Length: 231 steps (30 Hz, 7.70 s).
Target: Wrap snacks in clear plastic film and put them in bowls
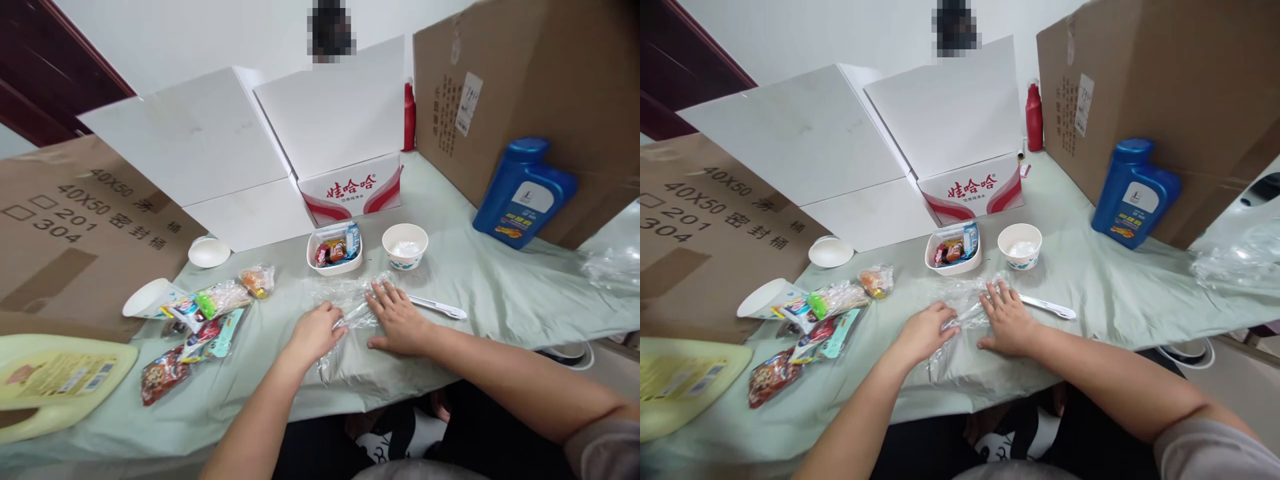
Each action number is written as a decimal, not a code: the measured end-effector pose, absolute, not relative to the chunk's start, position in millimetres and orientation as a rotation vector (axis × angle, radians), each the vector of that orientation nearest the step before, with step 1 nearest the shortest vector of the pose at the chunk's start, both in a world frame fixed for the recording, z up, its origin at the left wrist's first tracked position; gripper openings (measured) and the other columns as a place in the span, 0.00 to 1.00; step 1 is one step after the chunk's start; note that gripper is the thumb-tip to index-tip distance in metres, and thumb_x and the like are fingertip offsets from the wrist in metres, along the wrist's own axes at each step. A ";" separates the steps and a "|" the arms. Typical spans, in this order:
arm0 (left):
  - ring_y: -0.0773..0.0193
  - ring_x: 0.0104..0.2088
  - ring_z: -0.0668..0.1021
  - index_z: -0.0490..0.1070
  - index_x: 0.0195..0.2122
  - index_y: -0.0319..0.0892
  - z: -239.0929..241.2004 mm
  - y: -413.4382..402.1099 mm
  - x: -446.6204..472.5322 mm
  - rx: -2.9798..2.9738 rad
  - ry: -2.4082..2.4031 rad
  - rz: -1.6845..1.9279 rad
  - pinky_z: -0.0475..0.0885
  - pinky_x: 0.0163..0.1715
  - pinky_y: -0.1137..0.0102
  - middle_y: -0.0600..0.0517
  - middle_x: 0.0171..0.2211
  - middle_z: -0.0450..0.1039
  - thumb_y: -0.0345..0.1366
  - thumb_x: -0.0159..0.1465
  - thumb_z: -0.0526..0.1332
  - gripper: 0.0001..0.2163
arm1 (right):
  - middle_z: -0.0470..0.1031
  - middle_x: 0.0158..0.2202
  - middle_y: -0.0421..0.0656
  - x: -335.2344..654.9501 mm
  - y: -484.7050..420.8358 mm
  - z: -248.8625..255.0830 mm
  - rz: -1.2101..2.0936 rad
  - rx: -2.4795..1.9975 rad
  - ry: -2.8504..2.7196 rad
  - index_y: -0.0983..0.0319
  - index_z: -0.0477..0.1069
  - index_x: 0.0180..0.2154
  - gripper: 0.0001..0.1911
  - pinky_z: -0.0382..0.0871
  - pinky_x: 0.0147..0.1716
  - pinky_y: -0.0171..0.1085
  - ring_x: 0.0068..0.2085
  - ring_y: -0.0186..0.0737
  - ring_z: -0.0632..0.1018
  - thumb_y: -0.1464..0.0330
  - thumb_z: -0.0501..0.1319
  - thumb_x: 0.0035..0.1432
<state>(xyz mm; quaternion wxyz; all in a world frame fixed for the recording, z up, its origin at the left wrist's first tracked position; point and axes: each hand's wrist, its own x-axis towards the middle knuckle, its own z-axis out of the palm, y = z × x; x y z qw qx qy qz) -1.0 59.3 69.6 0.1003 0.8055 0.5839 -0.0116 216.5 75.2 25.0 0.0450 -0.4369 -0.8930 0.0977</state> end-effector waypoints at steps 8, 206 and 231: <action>0.57 0.47 0.74 0.76 0.40 0.45 67.3 53.8 -29.6 2.357 1.470 0.310 0.70 0.50 0.62 0.49 0.44 0.73 0.40 0.60 0.64 0.09 | 0.71 0.50 0.55 216.1 65.4 46.1 0.330 -0.953 -2.876 0.65 0.73 0.44 0.14 0.65 0.49 0.46 0.52 0.52 0.70 0.64 0.62 0.58; 0.53 0.57 0.71 0.53 0.64 0.42 35.0 34.4 12.5 2.177 0.768 0.377 0.47 0.65 0.51 0.47 0.47 0.77 0.53 0.60 0.62 0.36 | 0.75 0.33 0.41 262.4 85.6 95.6 1.514 -0.717 -2.362 0.63 0.69 0.41 0.08 0.67 0.30 0.32 0.31 0.33 0.75 0.67 0.58 0.61; 0.60 0.40 0.77 0.75 0.34 0.40 27.6 44.1 11.2 2.177 0.951 0.545 0.72 0.42 0.66 0.48 0.36 0.77 0.37 0.62 0.61 0.07 | 0.75 0.33 0.40 212.0 120.4 25.8 1.015 -1.160 -2.005 0.62 0.63 0.50 0.19 0.68 0.35 0.36 0.32 0.36 0.75 0.72 0.59 0.56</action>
